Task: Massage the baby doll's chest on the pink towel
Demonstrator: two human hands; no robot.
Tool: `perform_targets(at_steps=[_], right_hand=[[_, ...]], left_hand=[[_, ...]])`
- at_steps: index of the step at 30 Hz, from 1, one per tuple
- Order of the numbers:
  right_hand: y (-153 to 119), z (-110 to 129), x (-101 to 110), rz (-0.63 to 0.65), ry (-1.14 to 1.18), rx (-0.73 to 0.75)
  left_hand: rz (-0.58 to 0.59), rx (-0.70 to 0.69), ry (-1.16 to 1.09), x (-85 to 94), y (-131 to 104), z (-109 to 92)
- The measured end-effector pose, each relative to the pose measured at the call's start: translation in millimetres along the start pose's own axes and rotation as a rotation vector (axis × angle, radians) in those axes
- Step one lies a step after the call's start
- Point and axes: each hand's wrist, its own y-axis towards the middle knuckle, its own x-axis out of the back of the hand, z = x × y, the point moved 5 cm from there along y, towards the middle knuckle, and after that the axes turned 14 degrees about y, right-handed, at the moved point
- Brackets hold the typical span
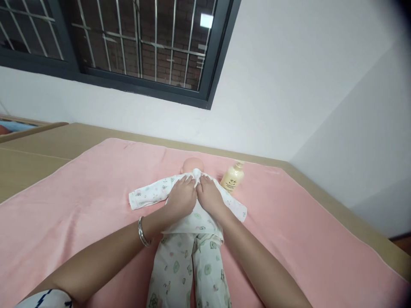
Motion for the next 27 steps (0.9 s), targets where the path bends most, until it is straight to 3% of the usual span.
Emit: perform_targets(at_steps=[6,12,17,22,27], right_hand=[[-24.8,31.6,4.0,0.009,-0.096,0.025],[-3.0,4.7,7.4,-0.042,0.061,0.001],[7.0,-8.1,3.8,-0.024,0.045,-0.017],[-13.5,12.1,-2.9,-0.018,-0.080,-0.015],[-30.4,35.4,-3.9,0.004,-0.139,0.119]], left_hand=[[0.059,-0.022,-0.080,-4.2,25.0,25.5],[-0.043,0.031,-0.025,-7.0,10.0,13.8],[-0.044,0.012,0.003,-8.2,0.6,4.7],[0.013,0.027,-0.094,-4.4,15.2,21.8],[0.047,0.033,-0.139,-4.7,25.1,32.9]])
